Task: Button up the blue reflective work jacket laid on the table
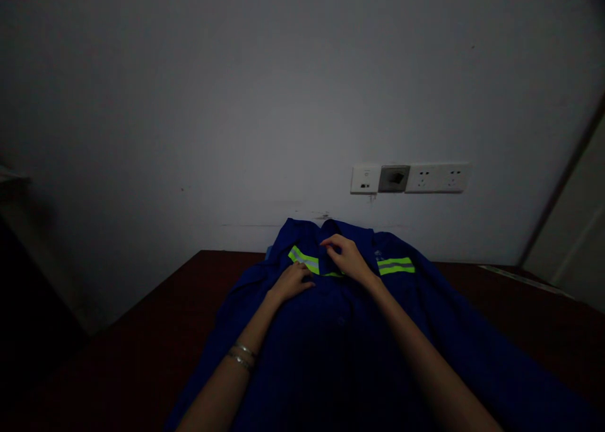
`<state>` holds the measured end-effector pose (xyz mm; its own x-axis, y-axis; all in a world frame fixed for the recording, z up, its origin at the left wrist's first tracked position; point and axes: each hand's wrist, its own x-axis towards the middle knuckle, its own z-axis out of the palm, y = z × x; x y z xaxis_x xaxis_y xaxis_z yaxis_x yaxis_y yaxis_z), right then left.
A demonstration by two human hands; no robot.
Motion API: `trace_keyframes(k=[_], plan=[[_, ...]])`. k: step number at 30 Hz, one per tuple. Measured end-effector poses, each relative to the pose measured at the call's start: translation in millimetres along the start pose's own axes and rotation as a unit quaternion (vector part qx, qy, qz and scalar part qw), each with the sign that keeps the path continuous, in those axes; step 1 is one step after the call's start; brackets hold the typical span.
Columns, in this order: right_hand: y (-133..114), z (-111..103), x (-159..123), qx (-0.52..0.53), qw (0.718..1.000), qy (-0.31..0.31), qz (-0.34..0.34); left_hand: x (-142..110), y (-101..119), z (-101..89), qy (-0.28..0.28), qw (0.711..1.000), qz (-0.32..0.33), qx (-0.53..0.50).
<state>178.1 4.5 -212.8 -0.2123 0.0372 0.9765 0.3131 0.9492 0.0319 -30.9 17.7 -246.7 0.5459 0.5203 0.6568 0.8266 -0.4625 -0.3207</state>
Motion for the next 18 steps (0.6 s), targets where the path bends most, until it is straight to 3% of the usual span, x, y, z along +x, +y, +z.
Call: trace_keyframes(k=[5,11,18], plan=[[1.4,0.0,-1.7,-0.007,1.0,-0.001,-0.002,0.2,-4.6,-2.8,0.015,0.999,0.003,-0.051],[-1.1,0.4,-1.9,-0.009,1.0,0.006,-0.014,0.6,6.9,3.6,0.059,0.998,0.004,-0.032],[-1.1,3.6,-2.7,-0.013,1.0,-0.001,-0.01,2.9,10.5,11.0,0.122,0.989,-0.053,-0.057]])
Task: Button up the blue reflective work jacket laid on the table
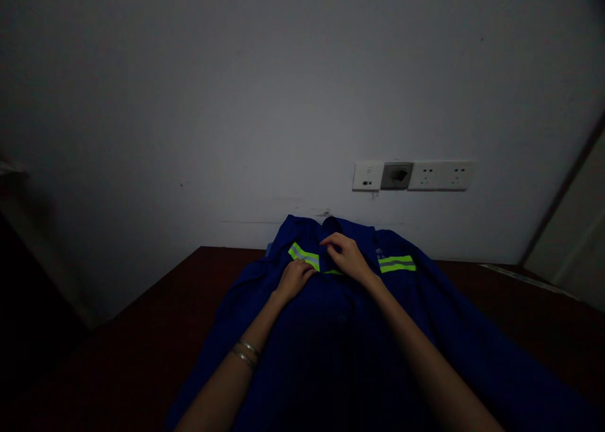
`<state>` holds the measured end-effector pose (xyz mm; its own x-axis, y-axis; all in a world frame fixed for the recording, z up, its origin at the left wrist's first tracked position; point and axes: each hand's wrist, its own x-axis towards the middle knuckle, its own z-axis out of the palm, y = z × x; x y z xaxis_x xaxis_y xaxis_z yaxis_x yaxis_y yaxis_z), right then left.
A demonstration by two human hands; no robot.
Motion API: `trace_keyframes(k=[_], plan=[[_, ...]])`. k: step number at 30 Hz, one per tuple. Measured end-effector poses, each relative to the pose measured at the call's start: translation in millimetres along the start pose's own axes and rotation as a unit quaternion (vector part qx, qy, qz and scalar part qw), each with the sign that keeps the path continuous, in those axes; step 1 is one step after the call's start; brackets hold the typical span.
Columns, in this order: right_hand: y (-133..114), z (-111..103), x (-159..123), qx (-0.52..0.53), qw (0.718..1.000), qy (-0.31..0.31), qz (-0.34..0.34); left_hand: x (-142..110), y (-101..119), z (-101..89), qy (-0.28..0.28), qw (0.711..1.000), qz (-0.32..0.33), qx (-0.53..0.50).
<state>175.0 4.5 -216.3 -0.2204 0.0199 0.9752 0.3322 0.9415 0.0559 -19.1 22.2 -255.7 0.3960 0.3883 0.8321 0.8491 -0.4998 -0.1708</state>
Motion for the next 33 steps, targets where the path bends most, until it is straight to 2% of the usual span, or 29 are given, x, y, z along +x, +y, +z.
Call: trace_keyframes(k=[6,10,16,21,25,28,31,33], plan=[[10.6,12.2,-6.4,-0.027,0.997,-0.057,0.053,8.5,-0.9,4.0,0.079,0.987,-0.109,-0.086],[20.3,34.7,-17.3,-0.005,0.995,-0.073,0.068,13.6,0.9,2.0,0.095,0.977,-0.117,-0.148],[28.0,59.5,-28.8,0.032,0.99,-0.095,0.095,16.1,2.6,-1.0,0.103,0.977,-0.105,-0.157],[31.2,62.0,-29.8,0.069,0.986,-0.076,0.13,18.7,4.8,-4.2,0.118,0.968,-0.12,-0.188],[35.7,65.0,-30.0,0.089,0.98,-0.043,0.174,23.0,10.8,-17.6,0.215,0.933,-0.196,-0.211],[40.9,66.0,-29.2,0.108,0.969,-0.013,0.222,24.9,19.6,-31.2,0.263,0.917,-0.214,-0.212],[46.7,65.4,-27.3,0.141,0.953,0.018,0.267,23.9,30.6,-37.8,0.256,0.922,-0.202,-0.211],[49.7,65.3,-26.3,0.161,0.943,0.03,0.289,21.1,35.5,-36.6,0.22,0.933,-0.187,-0.213]])
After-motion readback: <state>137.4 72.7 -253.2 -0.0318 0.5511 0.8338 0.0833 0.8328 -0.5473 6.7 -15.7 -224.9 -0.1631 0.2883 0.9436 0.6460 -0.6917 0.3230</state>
